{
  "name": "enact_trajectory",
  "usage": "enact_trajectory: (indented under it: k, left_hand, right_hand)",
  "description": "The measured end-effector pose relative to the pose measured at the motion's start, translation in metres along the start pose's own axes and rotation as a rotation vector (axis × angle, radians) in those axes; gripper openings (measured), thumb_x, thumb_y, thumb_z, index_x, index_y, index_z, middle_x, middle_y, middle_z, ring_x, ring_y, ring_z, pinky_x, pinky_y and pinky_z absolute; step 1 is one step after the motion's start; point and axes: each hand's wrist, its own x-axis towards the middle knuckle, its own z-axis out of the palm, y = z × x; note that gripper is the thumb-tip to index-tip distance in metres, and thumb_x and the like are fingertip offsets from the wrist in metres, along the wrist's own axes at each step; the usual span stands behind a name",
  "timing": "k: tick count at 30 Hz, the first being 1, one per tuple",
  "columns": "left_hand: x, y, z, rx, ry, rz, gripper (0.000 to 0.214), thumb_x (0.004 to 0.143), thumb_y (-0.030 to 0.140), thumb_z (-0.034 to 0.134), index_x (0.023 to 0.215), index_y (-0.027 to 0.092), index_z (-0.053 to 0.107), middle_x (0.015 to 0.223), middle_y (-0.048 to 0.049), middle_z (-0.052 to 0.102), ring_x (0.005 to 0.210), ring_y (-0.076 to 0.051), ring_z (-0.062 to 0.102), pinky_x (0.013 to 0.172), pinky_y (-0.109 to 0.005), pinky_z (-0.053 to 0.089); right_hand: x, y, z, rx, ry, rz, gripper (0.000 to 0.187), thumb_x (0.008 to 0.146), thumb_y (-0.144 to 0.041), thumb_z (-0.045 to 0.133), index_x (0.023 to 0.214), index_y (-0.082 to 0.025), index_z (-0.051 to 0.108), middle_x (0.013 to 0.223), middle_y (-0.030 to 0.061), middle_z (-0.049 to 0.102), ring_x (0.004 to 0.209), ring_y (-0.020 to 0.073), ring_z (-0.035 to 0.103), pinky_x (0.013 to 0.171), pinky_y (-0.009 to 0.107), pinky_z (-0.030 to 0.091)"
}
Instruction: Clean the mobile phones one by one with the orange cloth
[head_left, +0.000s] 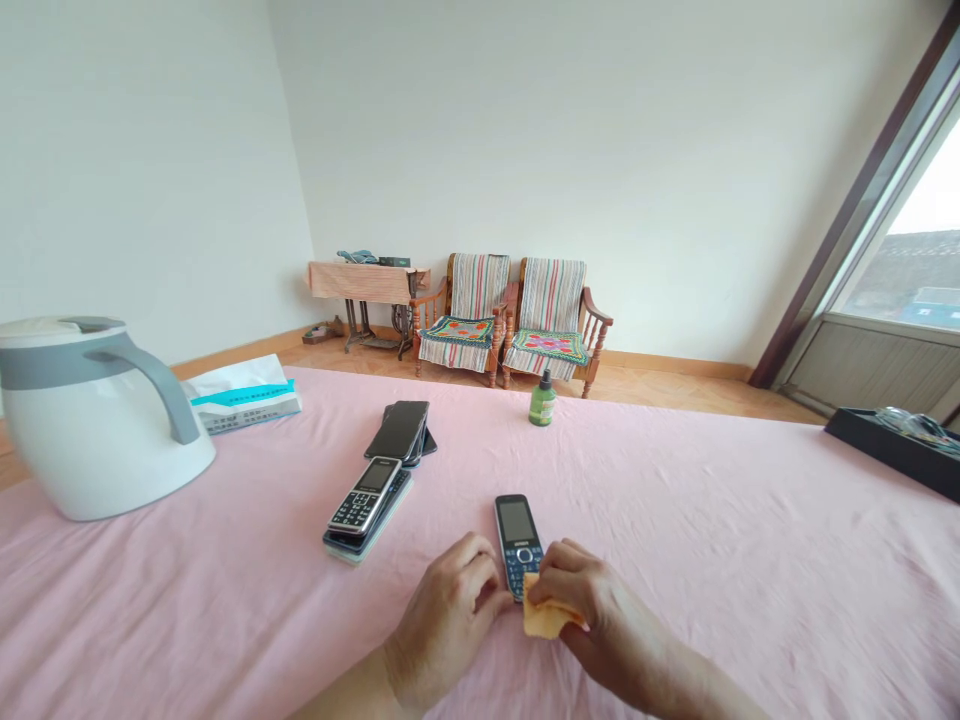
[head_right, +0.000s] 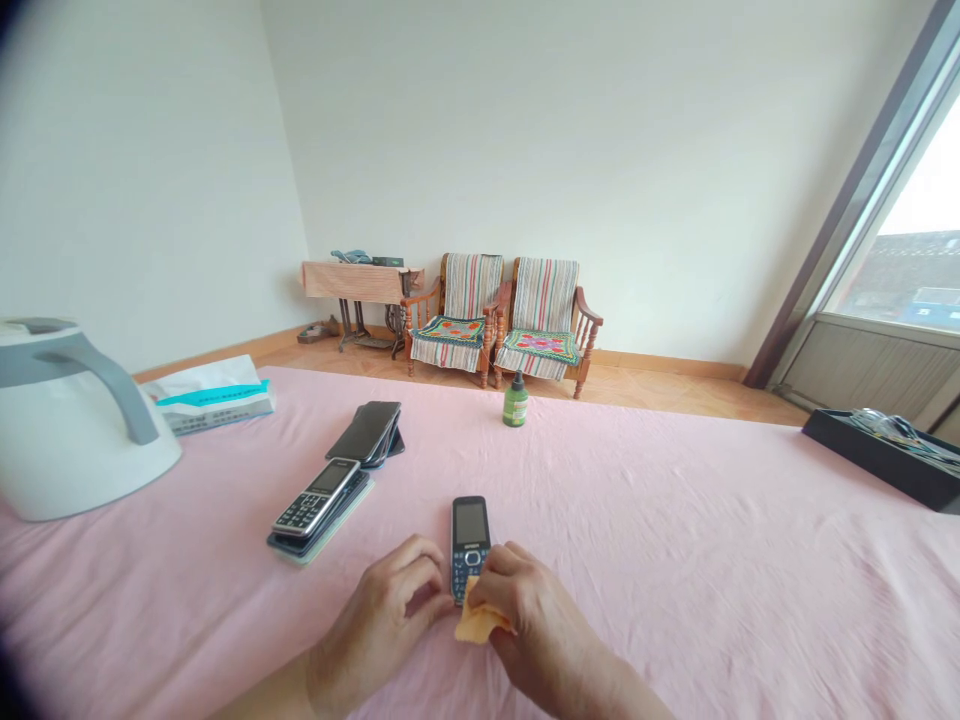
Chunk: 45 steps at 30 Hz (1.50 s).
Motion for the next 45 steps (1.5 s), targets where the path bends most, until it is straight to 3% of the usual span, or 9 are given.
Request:
enact_trajectory:
  k: [7, 15, 24, 32, 36, 39, 42, 45]
  left_hand:
    - [-0.001, -0.003, 0.002, -0.005, -0.02, 0.027, 0.026, 0.074, 0.009, 0.067, 0.095, 0.022, 0.059, 0.094, -0.0018, 0.06, 0.091, -0.02, 0.056, 0.081, -0.031, 0.045]
    - [0.001, -0.003, 0.003, -0.013, -0.016, 0.049, 0.022, 0.077, 0.009, 0.064, 0.094, 0.022, 0.061, 0.092, -0.0015, 0.063, 0.09, -0.02, 0.056, 0.08, -0.031, 0.045]
    - [0.001, -0.003, 0.003, 0.028, -0.028, 0.014, 0.023, 0.074, 0.01, 0.066, 0.093, 0.021, 0.061, 0.091, -0.0016, 0.063, 0.09, -0.021, 0.056, 0.08, -0.032, 0.045]
    - [0.009, -0.002, -0.005, 0.022, -0.068, 0.001, 0.022, 0.074, 0.012, 0.063, 0.093, 0.023, 0.062, 0.093, -0.0019, 0.064, 0.093, -0.021, 0.057, 0.081, -0.031, 0.043]
    - [0.012, 0.003, -0.002, 0.102, 0.019, -0.069, 0.021, 0.069, 0.01, 0.059, 0.088, 0.02, 0.057, 0.088, -0.0034, 0.06, 0.088, -0.022, 0.055, 0.079, -0.033, 0.043]
    - [0.015, 0.012, 0.006, 0.179, 0.037, -0.119, 0.019, 0.069, 0.025, 0.063, 0.082, 0.018, 0.053, 0.087, -0.0058, 0.057, 0.089, -0.025, 0.053, 0.078, -0.037, 0.043]
    - [0.021, 0.02, 0.016, 0.281, 0.024, -0.178, 0.035, 0.065, 0.043, 0.067, 0.081, 0.017, 0.05, 0.087, -0.0078, 0.056, 0.088, -0.028, 0.052, 0.077, -0.04, 0.042]
    - [0.03, 0.023, 0.025, 0.378, 0.022, -0.225, 0.049, 0.058, 0.051, 0.071, 0.085, 0.015, 0.051, 0.092, -0.0114, 0.055, 0.092, -0.032, 0.051, 0.079, -0.043, 0.039]
  right_hand:
    - [0.016, 0.026, 0.002, -0.029, 0.161, 0.076, 0.04, 0.059, 0.008, 0.041, 0.082, -0.018, 0.063, 0.083, 0.0035, 0.055, 0.078, 0.015, 0.053, 0.069, 0.025, 0.04]
    - [-0.012, 0.008, 0.01, 0.026, 0.108, 0.047, 0.04, 0.058, 0.009, 0.043, 0.08, -0.02, 0.062, 0.083, 0.0011, 0.054, 0.076, 0.0126, 0.054, 0.067, 0.021, 0.04]
    - [0.022, 0.034, 0.006, -0.028, 0.228, 0.098, 0.037, 0.061, 0.007, 0.042, 0.079, -0.017, 0.065, 0.08, 0.0028, 0.056, 0.074, 0.0139, 0.054, 0.067, 0.023, 0.04]
    - [0.002, 0.018, 0.007, 0.042, 0.201, 0.09, 0.034, 0.062, 0.005, 0.046, 0.078, -0.019, 0.065, 0.081, 0.0019, 0.057, 0.071, 0.0124, 0.055, 0.063, 0.021, 0.04]
    - [0.003, 0.029, 0.003, 0.062, 0.335, 0.154, 0.03, 0.066, 0.001, 0.046, 0.076, -0.019, 0.066, 0.076, 0.0015, 0.059, 0.068, 0.0126, 0.057, 0.061, 0.022, 0.04]
    - [0.002, 0.042, 0.001, 0.058, 0.432, 0.215, 0.027, 0.068, -0.002, 0.046, 0.074, -0.019, 0.067, 0.073, 0.0015, 0.059, 0.065, 0.0136, 0.057, 0.06, 0.023, 0.039]
    - [-0.001, 0.05, -0.001, 0.059, 0.45, 0.234, 0.023, 0.07, -0.006, 0.047, 0.074, -0.018, 0.067, 0.071, 0.0017, 0.058, 0.064, 0.0143, 0.057, 0.059, 0.024, 0.039]
    - [-0.003, 0.05, -0.003, 0.069, 0.46, 0.227, 0.022, 0.071, -0.009, 0.048, 0.075, -0.018, 0.067, 0.072, 0.0022, 0.058, 0.064, 0.0148, 0.057, 0.059, 0.024, 0.04]
